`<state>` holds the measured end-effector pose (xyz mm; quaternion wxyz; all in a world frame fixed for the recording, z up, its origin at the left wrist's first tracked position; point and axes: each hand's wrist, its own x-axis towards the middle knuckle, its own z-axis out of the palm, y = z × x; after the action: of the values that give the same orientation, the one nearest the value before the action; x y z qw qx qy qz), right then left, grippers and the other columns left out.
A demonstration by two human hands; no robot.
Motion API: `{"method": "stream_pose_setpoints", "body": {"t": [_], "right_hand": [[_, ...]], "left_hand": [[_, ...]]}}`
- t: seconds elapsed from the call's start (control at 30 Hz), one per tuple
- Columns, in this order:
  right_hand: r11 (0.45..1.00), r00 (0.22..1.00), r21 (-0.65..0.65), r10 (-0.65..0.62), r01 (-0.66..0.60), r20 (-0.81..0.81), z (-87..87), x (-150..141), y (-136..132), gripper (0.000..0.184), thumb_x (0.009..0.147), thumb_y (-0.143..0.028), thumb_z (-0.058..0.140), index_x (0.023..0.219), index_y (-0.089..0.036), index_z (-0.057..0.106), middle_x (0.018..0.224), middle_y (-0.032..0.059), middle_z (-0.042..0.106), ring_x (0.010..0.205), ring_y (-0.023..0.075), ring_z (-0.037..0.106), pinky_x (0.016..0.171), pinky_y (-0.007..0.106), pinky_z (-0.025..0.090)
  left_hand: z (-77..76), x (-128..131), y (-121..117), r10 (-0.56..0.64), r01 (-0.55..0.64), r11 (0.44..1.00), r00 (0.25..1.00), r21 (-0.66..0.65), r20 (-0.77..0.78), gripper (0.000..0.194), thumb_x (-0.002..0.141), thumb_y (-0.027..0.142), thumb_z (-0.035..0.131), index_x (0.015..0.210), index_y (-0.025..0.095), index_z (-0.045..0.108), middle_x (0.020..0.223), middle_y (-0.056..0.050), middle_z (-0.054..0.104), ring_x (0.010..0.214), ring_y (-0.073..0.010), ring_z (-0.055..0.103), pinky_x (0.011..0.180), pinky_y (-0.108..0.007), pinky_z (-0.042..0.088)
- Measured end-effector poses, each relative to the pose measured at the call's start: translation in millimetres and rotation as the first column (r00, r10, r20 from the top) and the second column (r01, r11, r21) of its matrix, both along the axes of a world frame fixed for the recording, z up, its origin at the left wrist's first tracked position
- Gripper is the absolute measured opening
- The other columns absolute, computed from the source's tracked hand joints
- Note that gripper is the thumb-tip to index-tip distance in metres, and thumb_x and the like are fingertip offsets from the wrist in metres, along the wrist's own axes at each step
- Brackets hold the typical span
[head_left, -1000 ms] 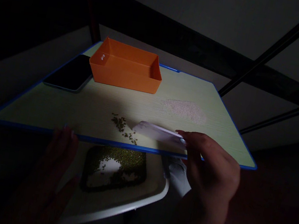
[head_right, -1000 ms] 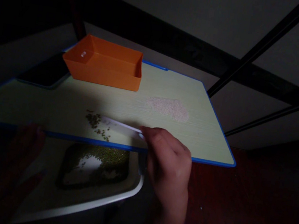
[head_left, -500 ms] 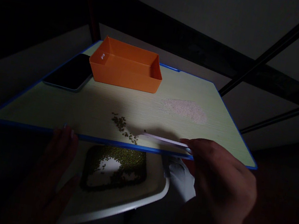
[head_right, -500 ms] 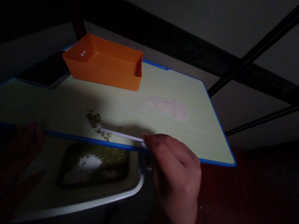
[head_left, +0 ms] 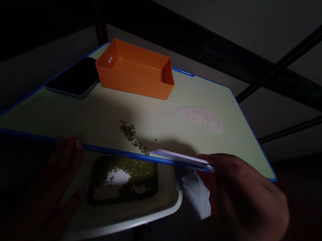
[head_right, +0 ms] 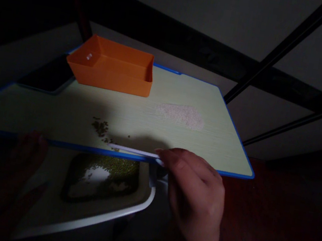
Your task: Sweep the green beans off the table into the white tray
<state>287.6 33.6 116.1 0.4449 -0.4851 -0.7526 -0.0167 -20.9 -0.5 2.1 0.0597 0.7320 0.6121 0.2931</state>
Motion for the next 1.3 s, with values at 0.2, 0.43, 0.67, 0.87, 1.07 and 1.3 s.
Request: {"method": "stream_pose_setpoints", "body": {"t": [0.2,0.43,0.67,0.87,1.07,1.3], "right_hand": [[0.998,0.997,-0.017,-0.056,0.055,-0.052,2.8,-4,-6,0.029,0.084,-0.005,0.061,0.094,-0.029,0.074,0.080,-0.0023,0.072,0.069,0.0164,0.069,0.057,0.029,0.053],[1.000,0.998,-0.024,-0.005,0.004,-0.060,0.1,-3,1,0.025,0.085,-0.007,0.062,0.093,-0.028,0.073,0.083,-0.0026,0.073,0.073,0.0158,0.070,0.057,0.028,0.053],[0.998,0.997,-0.040,0.054,-0.056,-0.055,1.5,-1,-1,0.030,0.084,-0.004,0.061,0.097,-0.028,0.073,0.081,-0.0034,0.073,0.072,0.0144,0.069,0.057,0.026,0.053],[1.000,0.998,-0.018,-0.011,0.010,-0.056,1.4,-2,-1,0.029,0.084,-0.005,0.060,0.095,-0.028,0.074,0.083,-0.0025,0.074,0.074,0.0159,0.070,0.058,0.028,0.053],[0.998,0.997,-0.031,0.055,-0.057,-0.047,1.5,-6,2,0.027,0.084,-0.005,0.060,0.093,-0.027,0.073,0.082,-0.0026,0.074,0.071,0.0159,0.070,0.056,0.028,0.053],[1.000,0.993,-0.003,-0.015,0.015,-0.116,-6.8,-12,5,0.020,0.087,-0.011,0.060,0.089,-0.027,0.072,0.082,-0.0031,0.073,0.072,0.0142,0.069,0.060,0.026,0.053]], "left_hand": [[-2.6,0,-1,0.022,-0.022,0.999,1.000,-0.025,0.002,0.068,0.088,0.039,0.042,0.150,0.035,0.013,0.165,0.003,0.010,0.151,-0.0294,0.012,0.116,-0.060,0.023],[-0.2,0,1,0.007,-0.007,1.000,1.000,0.000,-0.002,0.069,0.088,0.039,0.041,0.150,0.034,0.013,0.165,0.003,0.012,0.150,-0.0299,0.014,0.114,-0.060,0.024],[2.9,2,0,0.005,-0.005,1.000,1.000,0.024,-0.012,0.068,0.088,0.038,0.040,0.150,0.034,0.013,0.164,0.005,0.012,0.150,-0.0280,0.015,0.114,-0.057,0.026],[0.4,1,-1,0.014,-0.014,1.000,1.000,-0.002,-0.017,0.068,0.088,0.038,0.041,0.150,0.034,0.013,0.165,0.004,0.011,0.150,-0.0284,0.013,0.115,-0.058,0.025],[5.1,2,0,0.000,0.000,1.000,1.000,0.019,-0.012,0.068,0.088,0.037,0.040,0.150,0.035,0.013,0.164,0.004,0.012,0.150,-0.0289,0.014,0.113,-0.059,0.028],[1.7,2,-1,0.020,-0.020,1.000,1.000,0.006,-0.014,0.067,0.088,0.039,0.040,0.150,0.035,0.013,0.165,0.003,0.013,0.150,-0.0300,0.015,0.113,-0.060,0.027]]}}
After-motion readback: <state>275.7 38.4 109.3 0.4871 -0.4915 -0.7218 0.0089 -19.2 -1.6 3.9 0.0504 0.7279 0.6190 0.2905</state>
